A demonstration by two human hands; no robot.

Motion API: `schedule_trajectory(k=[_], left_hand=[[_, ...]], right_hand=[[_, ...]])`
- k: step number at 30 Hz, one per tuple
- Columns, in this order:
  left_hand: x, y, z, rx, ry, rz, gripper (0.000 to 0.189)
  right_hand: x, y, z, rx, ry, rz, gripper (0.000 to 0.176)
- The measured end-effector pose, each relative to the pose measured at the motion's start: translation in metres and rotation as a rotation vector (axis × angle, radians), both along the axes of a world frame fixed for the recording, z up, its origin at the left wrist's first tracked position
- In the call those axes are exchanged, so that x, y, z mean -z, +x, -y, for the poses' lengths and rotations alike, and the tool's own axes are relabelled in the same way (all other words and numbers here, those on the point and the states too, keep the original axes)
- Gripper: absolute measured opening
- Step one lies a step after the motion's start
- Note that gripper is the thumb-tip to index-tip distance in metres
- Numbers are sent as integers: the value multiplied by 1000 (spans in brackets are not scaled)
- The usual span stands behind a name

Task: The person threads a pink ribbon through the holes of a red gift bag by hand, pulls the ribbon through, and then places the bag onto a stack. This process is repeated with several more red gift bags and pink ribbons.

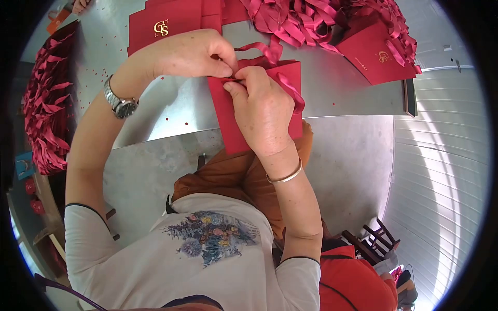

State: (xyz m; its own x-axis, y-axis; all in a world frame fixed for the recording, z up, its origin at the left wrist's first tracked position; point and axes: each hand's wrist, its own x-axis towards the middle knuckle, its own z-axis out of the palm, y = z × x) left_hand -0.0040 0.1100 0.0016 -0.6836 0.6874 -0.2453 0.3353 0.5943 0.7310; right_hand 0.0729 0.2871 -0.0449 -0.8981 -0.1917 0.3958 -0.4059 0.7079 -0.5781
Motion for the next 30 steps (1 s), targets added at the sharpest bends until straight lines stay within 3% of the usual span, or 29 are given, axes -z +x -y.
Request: schedule_trajectory(k=[4,7,11,13,16,18,20,22,25,30], left_hand=[[-6,-2,-1,81,-44,-17,14],[-6,-1,1,163,70,-22,11],[10,8,0,157,91,-296,8],[19,16,0,41,125,-559,9],[25,20,1,-31,51,-625,7],[29,20,3,-62,-13,-675,6],[32,23,5,-75,-68,-659,3],[34,24,5,-86,-96,-649,2],[34,23,4,-92,-122,-664,1],[26,20,3,-98,-254,-679,4]], right_hand=[[0,0,-3,-50,-94,-88,21],[-3,1,-6,-44,-120,-71,20],[-8,3,-6,-47,-29,-44,25],[-9,6,-5,-38,187,-217,32],[-7,23,-3,-95,281,-327,36],[2,34,-8,-152,264,-352,39],[19,38,-12,-79,147,-587,31],[31,47,-17,-62,121,-547,35],[50,50,-26,-32,38,-244,36],[54,50,-28,-69,125,-278,34]])
